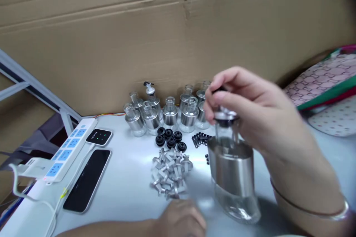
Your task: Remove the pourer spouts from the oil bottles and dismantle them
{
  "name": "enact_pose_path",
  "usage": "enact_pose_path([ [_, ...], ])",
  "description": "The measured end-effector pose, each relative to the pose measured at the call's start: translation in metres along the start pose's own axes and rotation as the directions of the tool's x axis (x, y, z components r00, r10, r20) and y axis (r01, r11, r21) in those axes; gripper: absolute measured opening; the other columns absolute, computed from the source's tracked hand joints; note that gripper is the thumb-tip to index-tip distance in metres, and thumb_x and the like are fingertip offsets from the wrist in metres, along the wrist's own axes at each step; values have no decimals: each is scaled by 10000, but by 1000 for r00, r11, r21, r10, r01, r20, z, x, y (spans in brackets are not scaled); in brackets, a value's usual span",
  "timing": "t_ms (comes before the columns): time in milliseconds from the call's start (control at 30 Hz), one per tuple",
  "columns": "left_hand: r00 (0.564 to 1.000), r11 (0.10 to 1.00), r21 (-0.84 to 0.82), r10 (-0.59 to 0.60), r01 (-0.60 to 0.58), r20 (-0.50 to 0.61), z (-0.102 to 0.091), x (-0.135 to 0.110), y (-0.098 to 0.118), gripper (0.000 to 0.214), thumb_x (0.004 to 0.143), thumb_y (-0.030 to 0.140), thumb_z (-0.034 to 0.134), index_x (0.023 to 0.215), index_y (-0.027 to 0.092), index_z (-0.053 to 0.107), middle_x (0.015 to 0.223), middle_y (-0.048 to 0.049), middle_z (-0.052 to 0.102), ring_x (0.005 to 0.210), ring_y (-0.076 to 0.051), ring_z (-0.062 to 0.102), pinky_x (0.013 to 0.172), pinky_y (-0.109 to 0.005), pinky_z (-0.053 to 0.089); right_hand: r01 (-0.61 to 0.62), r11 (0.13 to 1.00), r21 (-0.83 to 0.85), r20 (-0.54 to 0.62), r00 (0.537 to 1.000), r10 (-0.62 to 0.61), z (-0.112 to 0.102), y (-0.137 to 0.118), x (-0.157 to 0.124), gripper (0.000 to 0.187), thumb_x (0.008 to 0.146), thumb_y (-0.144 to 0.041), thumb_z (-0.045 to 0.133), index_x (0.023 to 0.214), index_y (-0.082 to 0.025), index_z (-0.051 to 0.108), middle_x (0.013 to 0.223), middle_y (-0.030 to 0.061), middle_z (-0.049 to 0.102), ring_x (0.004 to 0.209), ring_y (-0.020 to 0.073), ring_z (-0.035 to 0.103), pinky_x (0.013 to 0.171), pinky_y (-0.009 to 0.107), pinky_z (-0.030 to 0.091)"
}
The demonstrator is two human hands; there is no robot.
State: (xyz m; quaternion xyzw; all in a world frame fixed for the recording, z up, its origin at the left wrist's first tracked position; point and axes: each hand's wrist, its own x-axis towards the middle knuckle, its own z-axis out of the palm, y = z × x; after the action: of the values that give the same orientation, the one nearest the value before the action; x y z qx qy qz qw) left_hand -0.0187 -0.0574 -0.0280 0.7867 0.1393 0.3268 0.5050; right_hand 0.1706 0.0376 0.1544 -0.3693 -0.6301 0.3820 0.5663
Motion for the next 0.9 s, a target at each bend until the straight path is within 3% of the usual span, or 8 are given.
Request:
enact_pose_path([
  [167,849,965,-141,-262,221,-460,21,-2,-7,516,742,728,567,891,235,586,940,-87,553,988,-253,549,939,-435,440,-198,927,318,73,980,185,14,5,-18,333,690,-154,740,896,-248,496,701,-104,405,392,30,471,381,210,363],
  [300,773,958,-209,-283,198,-568,30,18,5,784,592,689,730,1169,229,461,1206,-121,461,1219,-310,424,1075,-485,311,-349,792,500,208,937,282,24,11,-21,380,650,-173,783,873,-228,481,697,-119,428,386,17,466,389,186,347],
  [367,813,920,-346,-340,183,-474,26,28,19,927,583,650,752,1291,206,351,1273,-146,429,1222,-318,431,1065,-493,315,-383,743,549,246,923,295,26,13,-22,343,679,-223,777,857,-220,483,655,-123,435,392,18,449,399,179,338],
  [433,852,787,-514,-490,342,-183,18,36,33,897,582,609,777,1259,171,387,1173,-143,506,1100,-293,519,973,-472,395,-414,752,513,276,909,312,28,15,-22,301,709,-285,763,841,-211,502,626,-114,452,437,38,471,428,184,351],
  [500,776,662,-524,-631,536,-2,10,39,43,814,540,567,822,1144,144,477,1061,-117,548,969,-245,550,882,-420,431,-444,827,344,308,886,348,30,19,-21,259,728,-325,749,800,-195,537,633,-84,504,521,65,505,475,197,366],
  [600,705,600,-524,-709,605,2,1,37,45,728,499,539,850,1016,139,532,957,-72,566,829,-168,535,773,-323,437,-428,900,88,308,871,384,34,27,-20,300,794,-402,679,656,-175,540,608,-39,560,561,84,502,531,221,380],
  [800,846,555,-683,-503,475,180,-1,32,31,623,445,434,906,921,138,634,898,-70,638,833,-188,611,803,-333,471,-486,830,274,322,859,397,41,36,-20,530,737,-602,667,510,-190,423,437,-68,462,378,71,470,436,219,366],
  [900,822,435,-708,-417,556,389,-5,33,26,673,407,593,856,892,173,653,827,-29,645,845,-229,658,824,-393,495,-510,776,372,366,848,382,40,41,-20,517,738,-566,696,514,-184,429,439,-64,484,381,71,493,435,211,383],
])
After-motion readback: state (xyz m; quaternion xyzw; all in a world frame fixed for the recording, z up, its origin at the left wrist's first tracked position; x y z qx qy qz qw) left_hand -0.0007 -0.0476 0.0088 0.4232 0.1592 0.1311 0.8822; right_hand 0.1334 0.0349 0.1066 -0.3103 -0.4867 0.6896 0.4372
